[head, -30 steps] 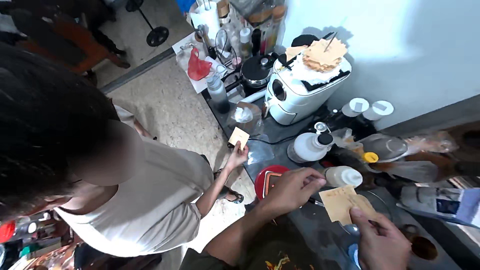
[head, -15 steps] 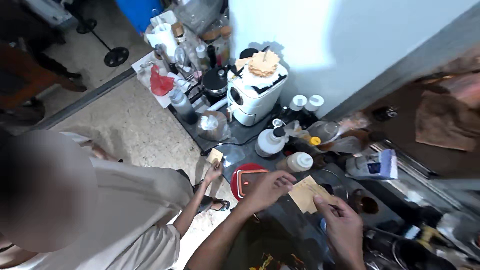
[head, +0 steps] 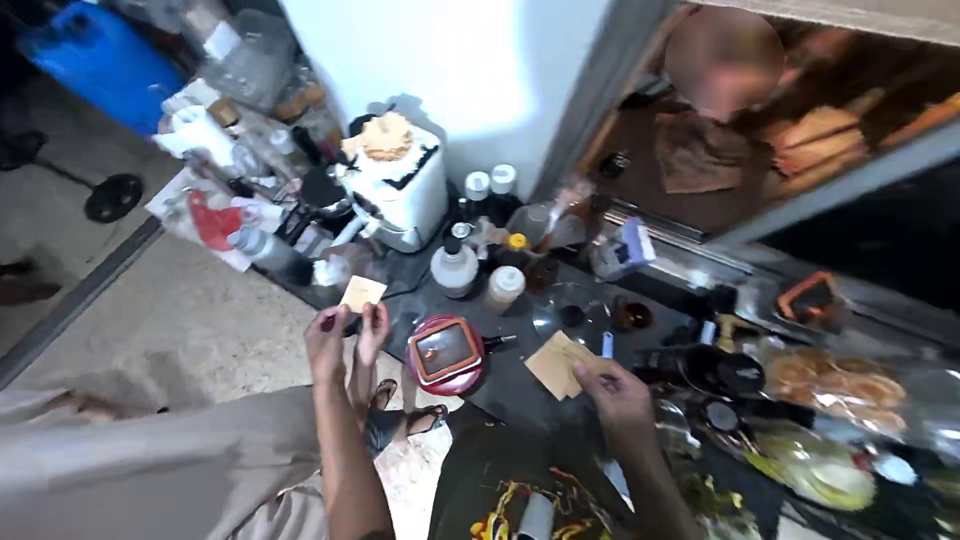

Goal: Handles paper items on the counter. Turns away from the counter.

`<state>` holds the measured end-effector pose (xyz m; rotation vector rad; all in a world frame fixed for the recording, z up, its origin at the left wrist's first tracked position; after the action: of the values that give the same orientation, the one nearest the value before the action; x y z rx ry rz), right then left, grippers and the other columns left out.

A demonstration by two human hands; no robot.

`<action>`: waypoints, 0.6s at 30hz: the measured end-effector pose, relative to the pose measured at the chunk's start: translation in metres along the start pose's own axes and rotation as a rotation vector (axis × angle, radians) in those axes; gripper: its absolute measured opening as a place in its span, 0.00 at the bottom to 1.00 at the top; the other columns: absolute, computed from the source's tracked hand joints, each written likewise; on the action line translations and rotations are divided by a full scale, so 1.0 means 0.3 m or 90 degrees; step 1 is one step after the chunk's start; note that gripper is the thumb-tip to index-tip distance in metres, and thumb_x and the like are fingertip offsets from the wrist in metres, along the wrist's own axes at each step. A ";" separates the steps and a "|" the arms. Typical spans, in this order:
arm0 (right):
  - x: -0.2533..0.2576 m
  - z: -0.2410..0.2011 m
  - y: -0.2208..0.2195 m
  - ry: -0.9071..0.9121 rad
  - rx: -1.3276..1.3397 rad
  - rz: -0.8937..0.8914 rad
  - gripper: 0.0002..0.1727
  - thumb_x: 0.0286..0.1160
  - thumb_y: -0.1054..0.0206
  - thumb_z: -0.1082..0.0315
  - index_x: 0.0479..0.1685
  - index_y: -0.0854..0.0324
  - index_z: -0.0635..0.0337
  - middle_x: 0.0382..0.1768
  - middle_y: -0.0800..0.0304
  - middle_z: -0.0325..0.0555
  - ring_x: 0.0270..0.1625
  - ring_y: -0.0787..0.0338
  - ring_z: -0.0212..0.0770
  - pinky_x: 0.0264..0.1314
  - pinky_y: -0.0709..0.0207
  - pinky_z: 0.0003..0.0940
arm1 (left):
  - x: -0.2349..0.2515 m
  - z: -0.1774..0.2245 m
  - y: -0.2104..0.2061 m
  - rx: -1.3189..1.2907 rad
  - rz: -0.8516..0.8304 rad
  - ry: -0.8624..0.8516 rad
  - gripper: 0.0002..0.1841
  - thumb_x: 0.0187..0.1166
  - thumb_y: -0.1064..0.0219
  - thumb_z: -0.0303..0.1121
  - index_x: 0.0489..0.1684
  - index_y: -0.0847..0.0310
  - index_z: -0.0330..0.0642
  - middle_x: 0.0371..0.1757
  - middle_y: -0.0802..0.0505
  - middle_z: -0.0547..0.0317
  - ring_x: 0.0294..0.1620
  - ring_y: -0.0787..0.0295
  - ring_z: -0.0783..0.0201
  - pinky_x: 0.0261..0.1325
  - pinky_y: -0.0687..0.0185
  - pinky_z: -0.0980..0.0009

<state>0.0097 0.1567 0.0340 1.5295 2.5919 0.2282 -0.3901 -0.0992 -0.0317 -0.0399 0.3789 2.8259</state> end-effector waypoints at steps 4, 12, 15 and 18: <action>-0.006 0.010 0.020 -0.057 0.055 0.016 0.06 0.75 0.26 0.69 0.44 0.11 0.63 0.34 0.05 0.38 0.35 0.07 0.29 0.43 0.10 0.26 | -0.066 0.131 -0.081 0.001 0.059 -0.144 0.12 0.83 0.34 0.30 0.53 0.17 0.28 0.45 0.09 0.52 0.47 0.11 0.67 0.58 0.14 0.67; -0.040 0.076 0.102 -0.102 0.047 0.041 0.10 0.76 0.25 0.64 0.46 0.10 0.61 0.37 0.05 0.43 0.39 0.07 0.34 0.46 0.10 0.32 | -0.367 0.478 -0.509 -0.382 -0.381 -0.012 0.15 0.84 0.34 0.39 0.65 0.24 0.49 0.44 0.05 0.64 0.42 0.07 0.67 0.48 0.07 0.64; -0.059 0.113 0.133 -0.113 0.031 0.066 0.11 0.76 0.24 0.62 0.47 0.09 0.60 0.37 0.04 0.43 0.39 0.06 0.36 0.47 0.10 0.34 | -0.510 0.514 -0.726 -0.729 -0.571 0.229 0.09 0.85 0.35 0.42 0.56 0.17 0.53 0.44 0.07 0.61 0.42 0.08 0.68 0.49 0.10 0.72; -0.085 0.136 0.164 -0.128 0.026 0.093 0.12 0.75 0.24 0.60 0.46 0.09 0.60 0.37 0.04 0.43 0.40 0.06 0.36 0.47 0.10 0.36 | -0.655 0.547 -0.901 -0.867 -0.612 0.518 0.14 0.90 0.51 0.37 0.46 0.20 0.41 0.39 0.10 0.56 0.39 0.10 0.64 0.47 0.12 0.72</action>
<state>0.0718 0.1605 0.0042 1.6643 2.3486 0.0319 -0.1227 0.1385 0.0709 -1.2214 -1.1240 1.4924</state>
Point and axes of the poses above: each hand's wrist, its own x-axis towards the middle knuckle, its own y-axis out of the back of the hand, z = x × y, the point moved 3 cm from there along x, towards the middle knuckle
